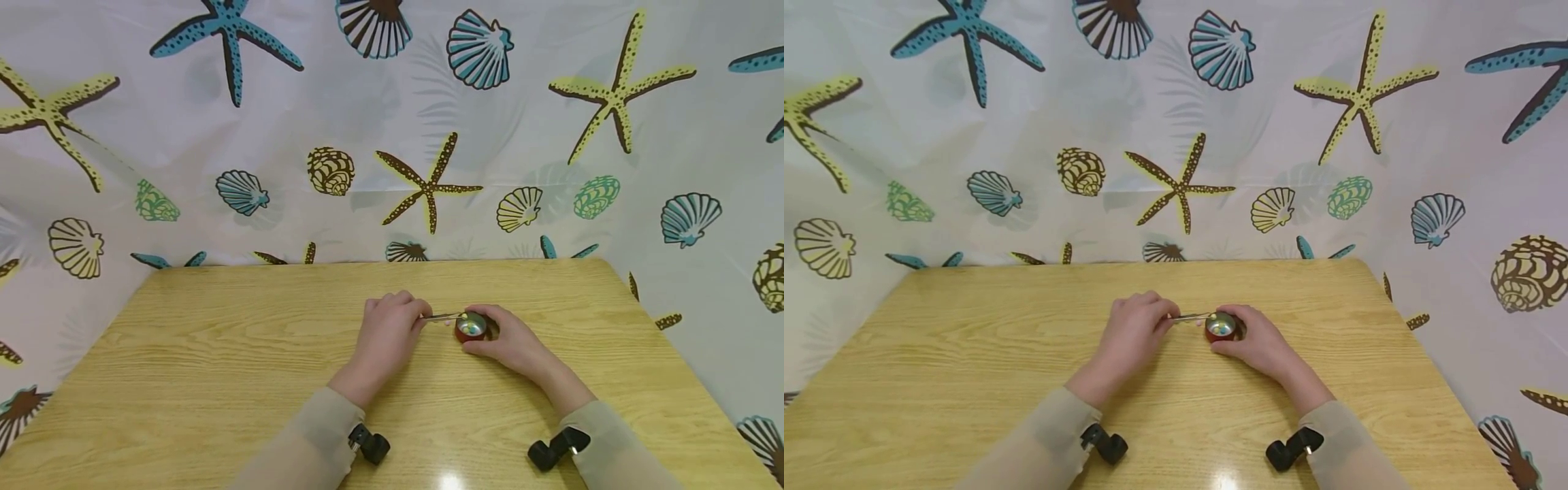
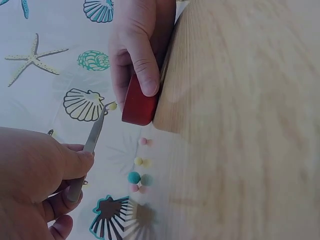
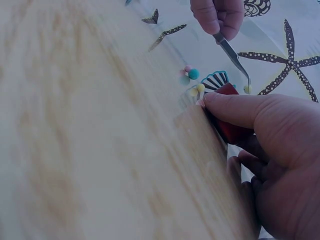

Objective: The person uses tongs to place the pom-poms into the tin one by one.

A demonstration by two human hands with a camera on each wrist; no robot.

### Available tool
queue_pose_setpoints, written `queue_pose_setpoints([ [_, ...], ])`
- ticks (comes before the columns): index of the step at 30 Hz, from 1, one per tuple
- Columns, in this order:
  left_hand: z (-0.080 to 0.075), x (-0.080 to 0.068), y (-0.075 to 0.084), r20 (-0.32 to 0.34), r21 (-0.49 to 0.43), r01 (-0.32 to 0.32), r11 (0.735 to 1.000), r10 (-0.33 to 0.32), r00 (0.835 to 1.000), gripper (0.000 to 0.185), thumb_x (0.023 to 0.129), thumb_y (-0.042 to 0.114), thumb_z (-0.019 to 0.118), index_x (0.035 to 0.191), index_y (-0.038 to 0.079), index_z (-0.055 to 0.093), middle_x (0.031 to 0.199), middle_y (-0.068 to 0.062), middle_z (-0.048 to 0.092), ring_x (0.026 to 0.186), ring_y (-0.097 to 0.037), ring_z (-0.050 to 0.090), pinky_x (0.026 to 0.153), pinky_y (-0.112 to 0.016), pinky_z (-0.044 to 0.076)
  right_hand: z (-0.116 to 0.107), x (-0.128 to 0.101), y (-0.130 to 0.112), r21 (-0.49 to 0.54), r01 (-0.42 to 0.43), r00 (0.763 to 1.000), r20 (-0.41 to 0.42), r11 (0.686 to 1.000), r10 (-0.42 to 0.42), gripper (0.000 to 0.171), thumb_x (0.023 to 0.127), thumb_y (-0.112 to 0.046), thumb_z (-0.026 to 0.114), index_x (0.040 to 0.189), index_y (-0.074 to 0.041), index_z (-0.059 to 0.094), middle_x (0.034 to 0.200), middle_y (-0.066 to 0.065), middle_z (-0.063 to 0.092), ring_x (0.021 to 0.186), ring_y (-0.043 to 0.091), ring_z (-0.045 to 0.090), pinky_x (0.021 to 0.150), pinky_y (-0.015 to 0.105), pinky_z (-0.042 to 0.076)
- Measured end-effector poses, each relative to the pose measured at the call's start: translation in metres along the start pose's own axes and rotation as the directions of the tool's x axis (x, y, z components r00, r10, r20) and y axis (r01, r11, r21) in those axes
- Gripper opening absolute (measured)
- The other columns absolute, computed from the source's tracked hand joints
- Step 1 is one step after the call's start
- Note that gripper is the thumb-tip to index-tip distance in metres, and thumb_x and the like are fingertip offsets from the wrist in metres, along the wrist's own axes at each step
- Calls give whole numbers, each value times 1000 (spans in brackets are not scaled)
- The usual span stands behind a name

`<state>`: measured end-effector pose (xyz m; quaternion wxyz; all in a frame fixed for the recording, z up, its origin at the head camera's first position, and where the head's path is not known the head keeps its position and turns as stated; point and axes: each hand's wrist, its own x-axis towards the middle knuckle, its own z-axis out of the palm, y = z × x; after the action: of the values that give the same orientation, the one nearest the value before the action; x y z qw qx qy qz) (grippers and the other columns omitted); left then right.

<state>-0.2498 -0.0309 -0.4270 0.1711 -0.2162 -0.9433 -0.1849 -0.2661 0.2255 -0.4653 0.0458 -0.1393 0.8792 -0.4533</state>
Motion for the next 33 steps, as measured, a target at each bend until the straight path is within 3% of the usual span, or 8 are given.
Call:
queue_pose_setpoints([
  [18,9,-2,-2,29,26,8,1000,-9,1000,9,105,17,79,112,23,83,102,4,72,94,-22,65,95,-51,46,0,0,2,10,-12,1000,7,1000,12,65,96,-24,91,154,-13,62,155,16,60,150,40,50,123,61,36],
  [33,5,-3,-6,-14,25,-2,1000,3,1000,9,104,17,80,111,21,83,102,4,72,93,-22,67,93,-51,48,0,-1,-1,7,14,1000,4,1000,-14,65,97,-24,90,154,-10,62,154,17,61,148,40,52,122,61,37],
])
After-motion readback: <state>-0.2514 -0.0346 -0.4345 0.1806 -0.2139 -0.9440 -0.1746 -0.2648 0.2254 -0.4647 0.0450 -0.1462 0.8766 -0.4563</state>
